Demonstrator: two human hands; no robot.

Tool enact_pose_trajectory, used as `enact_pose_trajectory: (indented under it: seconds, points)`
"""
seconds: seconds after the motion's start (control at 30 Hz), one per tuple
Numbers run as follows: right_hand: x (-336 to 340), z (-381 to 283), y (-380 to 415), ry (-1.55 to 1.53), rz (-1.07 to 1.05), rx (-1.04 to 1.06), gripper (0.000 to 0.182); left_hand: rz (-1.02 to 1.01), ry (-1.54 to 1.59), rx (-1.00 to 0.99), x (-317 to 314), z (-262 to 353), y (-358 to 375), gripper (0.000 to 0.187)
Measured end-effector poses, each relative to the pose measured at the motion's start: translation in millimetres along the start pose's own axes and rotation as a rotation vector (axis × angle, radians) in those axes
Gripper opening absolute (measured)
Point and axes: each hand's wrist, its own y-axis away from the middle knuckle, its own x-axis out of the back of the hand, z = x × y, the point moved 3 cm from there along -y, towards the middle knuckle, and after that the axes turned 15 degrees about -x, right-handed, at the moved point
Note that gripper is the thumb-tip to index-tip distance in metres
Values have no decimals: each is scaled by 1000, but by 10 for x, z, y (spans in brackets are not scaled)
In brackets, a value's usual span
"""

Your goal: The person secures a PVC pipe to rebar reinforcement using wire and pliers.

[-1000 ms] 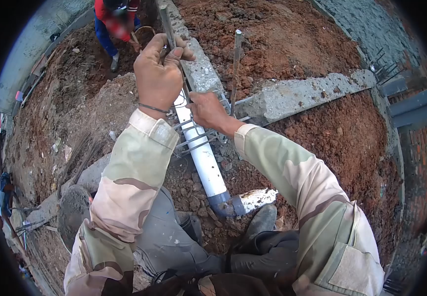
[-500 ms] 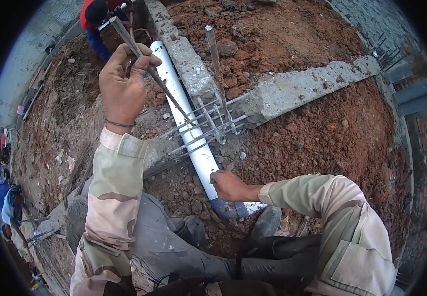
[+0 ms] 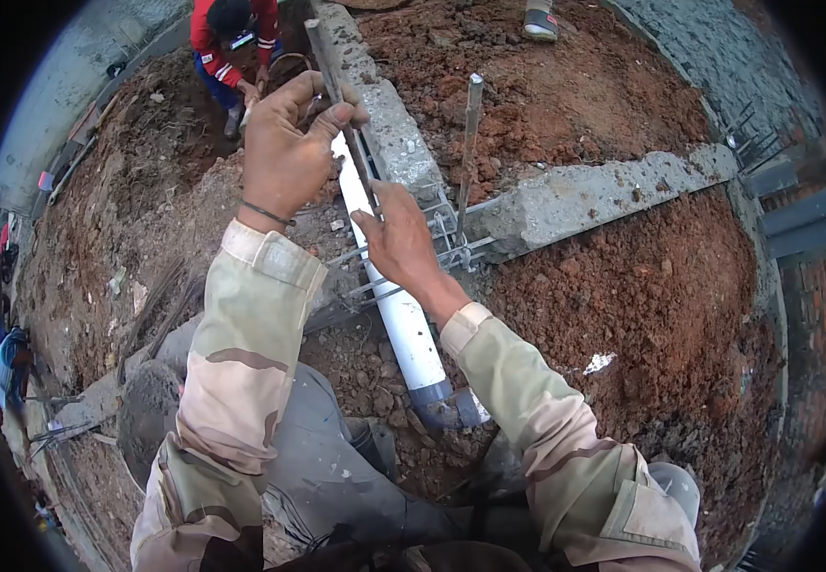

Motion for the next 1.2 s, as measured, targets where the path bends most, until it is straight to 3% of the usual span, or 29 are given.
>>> enact_pose_trajectory:
  seconds: [0.1,0.3,0.37,0.43,0.5,0.53,0.6,0.63,0.7,0.77,0.83,0.87,0.9,0.97,1.0,1.2]
  points:
    - [30,63,-266,244,-95,-16,22,19,60,70,-26,101,-16,12]
    - [-43,107,-339,123,-121,156,15,-28,28,120,56,-190,171,29]
    - [-78,43,-306,110,-123,179,16,-62,204,305,239,-472,479,46]
    - [-72,31,-307,138,-159,162,12,-305,3,518,349,-872,889,52]
    - [-26,11,-328,104,-127,172,6,-657,-208,679,275,-1285,1291,47]
    - [-1,43,-380,71,-160,144,5,-672,-217,679,219,-1334,1321,47]
    - [7,76,-439,30,-181,115,4,-916,-241,916,83,-1484,1423,37]
    - [-6,68,-444,27,-190,152,5,-927,-246,913,38,-1610,1479,37]
    - [-5,68,-427,26,-196,176,6,-269,477,1317,-82,-1724,1612,22]
    - [5,81,-431,74,-192,169,8,-200,572,1333,-189,-1739,1639,17]
    - [19,131,-441,68,-211,110,12,-194,583,1230,-236,-1667,1621,25]
    - [23,136,-450,29,-204,107,14,-200,642,1251,-243,-1632,1602,37]
    - [23,163,-463,-12,-197,106,15,-213,637,1260,-237,-1588,1579,37]
    - [26,200,-492,-18,-195,89,18,-402,414,1167,-169,-1498,1505,36]
    - [32,198,-500,-22,-223,62,20,-571,158,1086,-105,-1466,1431,37]
    - [1,248,-529,-18,-274,31,22,-732,-225,850,84,-1961,1467,41]
